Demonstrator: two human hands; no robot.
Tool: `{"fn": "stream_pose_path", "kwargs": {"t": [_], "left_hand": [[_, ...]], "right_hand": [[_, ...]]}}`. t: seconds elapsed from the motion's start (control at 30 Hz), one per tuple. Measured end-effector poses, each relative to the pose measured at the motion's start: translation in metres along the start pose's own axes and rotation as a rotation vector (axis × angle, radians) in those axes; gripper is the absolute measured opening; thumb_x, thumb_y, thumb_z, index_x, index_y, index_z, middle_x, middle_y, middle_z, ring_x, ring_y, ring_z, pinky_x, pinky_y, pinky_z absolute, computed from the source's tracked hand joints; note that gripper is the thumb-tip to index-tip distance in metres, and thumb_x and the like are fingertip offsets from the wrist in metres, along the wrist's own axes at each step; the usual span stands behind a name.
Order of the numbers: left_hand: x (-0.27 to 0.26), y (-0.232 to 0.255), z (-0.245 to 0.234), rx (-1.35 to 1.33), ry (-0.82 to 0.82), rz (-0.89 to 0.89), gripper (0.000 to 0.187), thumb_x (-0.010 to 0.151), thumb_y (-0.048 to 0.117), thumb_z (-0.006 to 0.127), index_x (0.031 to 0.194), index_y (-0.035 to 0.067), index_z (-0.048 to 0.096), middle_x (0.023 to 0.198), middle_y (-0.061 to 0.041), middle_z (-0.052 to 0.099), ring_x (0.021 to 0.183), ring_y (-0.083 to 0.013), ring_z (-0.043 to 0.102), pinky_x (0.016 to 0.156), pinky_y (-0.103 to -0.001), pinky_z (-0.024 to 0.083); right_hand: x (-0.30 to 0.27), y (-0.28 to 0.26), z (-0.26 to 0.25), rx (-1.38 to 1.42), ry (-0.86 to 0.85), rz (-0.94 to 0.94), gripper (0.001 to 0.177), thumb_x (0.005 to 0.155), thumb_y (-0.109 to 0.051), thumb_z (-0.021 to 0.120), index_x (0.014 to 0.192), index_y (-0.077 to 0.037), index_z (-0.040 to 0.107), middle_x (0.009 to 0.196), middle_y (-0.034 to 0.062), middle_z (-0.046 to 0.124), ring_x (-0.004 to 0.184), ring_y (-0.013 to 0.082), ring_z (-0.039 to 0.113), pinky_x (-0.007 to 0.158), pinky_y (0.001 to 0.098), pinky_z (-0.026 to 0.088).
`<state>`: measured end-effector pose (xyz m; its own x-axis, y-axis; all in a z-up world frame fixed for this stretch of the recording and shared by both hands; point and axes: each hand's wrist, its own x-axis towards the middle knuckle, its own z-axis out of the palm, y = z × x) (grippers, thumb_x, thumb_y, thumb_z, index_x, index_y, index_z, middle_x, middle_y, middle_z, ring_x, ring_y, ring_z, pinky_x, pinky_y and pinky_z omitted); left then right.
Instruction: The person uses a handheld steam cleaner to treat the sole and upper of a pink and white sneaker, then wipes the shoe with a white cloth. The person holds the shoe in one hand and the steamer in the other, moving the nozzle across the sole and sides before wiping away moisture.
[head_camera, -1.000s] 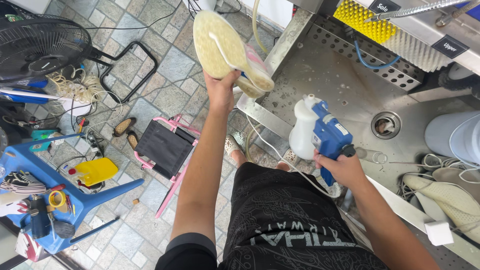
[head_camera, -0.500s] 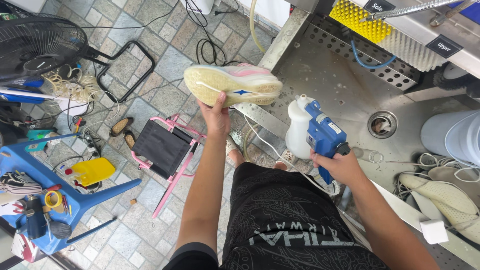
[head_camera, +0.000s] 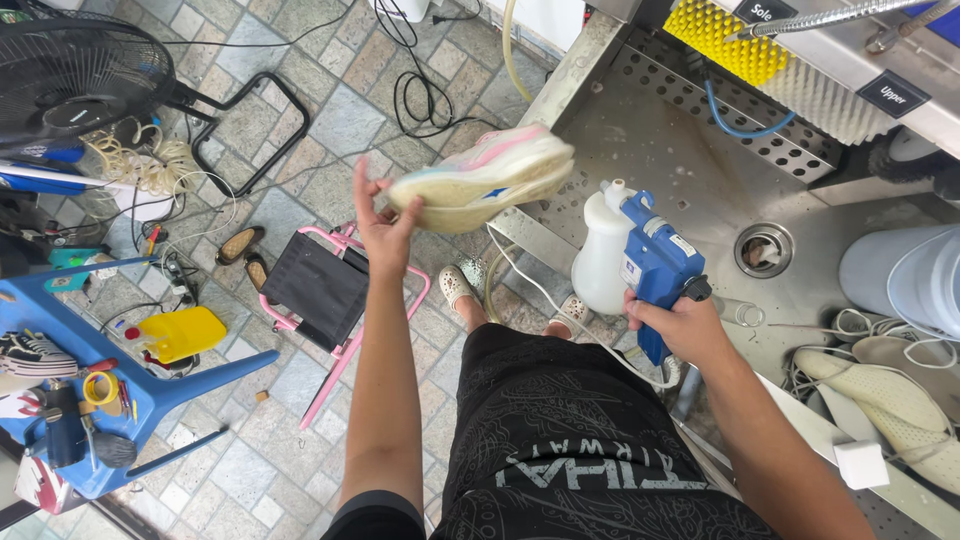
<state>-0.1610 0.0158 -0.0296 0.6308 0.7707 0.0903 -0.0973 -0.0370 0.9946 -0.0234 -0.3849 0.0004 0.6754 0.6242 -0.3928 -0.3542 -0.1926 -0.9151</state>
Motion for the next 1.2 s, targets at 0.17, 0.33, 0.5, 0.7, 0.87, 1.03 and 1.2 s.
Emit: {"fn": "stream_pose_path", "kwargs": {"t": [0.17, 0.33, 0.5, 0.7, 0.87, 1.03, 1.2], "left_hand": [[-0.007, 0.027, 0.009, 0.703, -0.29, 0.084, 0.05, 0.083, 0.014, 0.072, 0.133, 0.017, 0.07, 0.129, -0.012, 0.069, 0.112, -0.0326, 0.069, 0.095, -0.045, 0.057], [-0.004, 0.029, 0.038, 0.952, -0.275, 0.28, 0.06, 0.082, 0.017, 0.063, 0.142, 0.015, 0.061, 0.138, -0.011, 0.063, 0.131, -0.0334, 0.059, 0.117, -0.048, 0.044], [-0.007, 0.034, 0.077, 1.165, -0.385, 0.332, 0.065, 0.073, 0.035, 0.083, 0.134, 0.025, 0.065, 0.132, -0.008, 0.063, 0.125, -0.0311, 0.055, 0.107, -0.058, 0.036], [0.004, 0.032, 0.11, 1.365, -0.401, 0.287, 0.064, 0.072, 0.051, 0.084, 0.13, 0.028, 0.068, 0.131, 0.001, 0.066, 0.126, -0.0253, 0.058, 0.109, -0.059, 0.037], [0.014, 0.04, 0.134, 1.444, -0.469, -0.077, 0.061, 0.077, 0.055, 0.081, 0.131, 0.031, 0.067, 0.127, 0.0, 0.068, 0.121, -0.0249, 0.062, 0.105, -0.056, 0.043], [0.007, 0.041, 0.124, 1.413, -0.494, -0.063, 0.07, 0.075, 0.054, 0.082, 0.139, 0.033, 0.062, 0.125, -0.008, 0.066, 0.117, -0.03, 0.062, 0.093, -0.049, 0.052], [0.008, 0.029, 0.114, 1.35, -0.505, 0.013, 0.075, 0.074, 0.056, 0.082, 0.142, 0.034, 0.06, 0.123, -0.01, 0.063, 0.12, -0.0301, 0.06, 0.092, -0.048, 0.052]], "right_hand": [[-0.001, 0.001, 0.0, 0.034, -0.004, 0.013, 0.019, 0.086, 0.001, 0.072, 0.105, 0.0, 0.067, 0.094, 0.0064, 0.071, 0.073, 0.0149, 0.067, 0.066, 0.0311, 0.057], [-0.002, -0.007, 0.005, -0.014, -0.041, -0.032, 0.018, 0.088, -0.001, 0.074, 0.105, 0.001, 0.067, 0.09, 0.0066, 0.068, 0.071, 0.0148, 0.066, 0.065, 0.0313, 0.056], [-0.003, -0.015, 0.001, 0.003, -0.141, -0.059, 0.021, 0.089, 0.0, 0.071, 0.109, -0.001, 0.065, 0.097, 0.0054, 0.068, 0.077, 0.0122, 0.064, 0.067, 0.0295, 0.055], [-0.015, -0.011, -0.016, 0.062, -0.157, -0.094, 0.021, 0.088, -0.003, 0.072, 0.107, -0.002, 0.063, 0.094, 0.0064, 0.068, 0.077, 0.0136, 0.065, 0.069, 0.0304, 0.056], [-0.03, -0.008, -0.027, 0.055, -0.173, -0.23, 0.022, 0.091, -0.008, 0.069, 0.111, -0.004, 0.061, 0.096, 0.0036, 0.066, 0.083, 0.0117, 0.065, 0.073, 0.029, 0.055], [-0.039, -0.008, -0.031, 0.018, -0.059, -0.23, 0.031, 0.084, -0.005, 0.074, 0.113, 0.0, 0.063, 0.092, 0.0072, 0.071, 0.077, 0.0128, 0.068, 0.068, 0.0316, 0.057], [-0.042, 0.001, -0.026, -0.144, 0.015, -0.025, 0.017, 0.085, -0.005, 0.077, 0.098, 0.003, 0.07, 0.079, 0.0079, 0.072, 0.069, 0.0138, 0.067, 0.064, 0.03, 0.055]]}}
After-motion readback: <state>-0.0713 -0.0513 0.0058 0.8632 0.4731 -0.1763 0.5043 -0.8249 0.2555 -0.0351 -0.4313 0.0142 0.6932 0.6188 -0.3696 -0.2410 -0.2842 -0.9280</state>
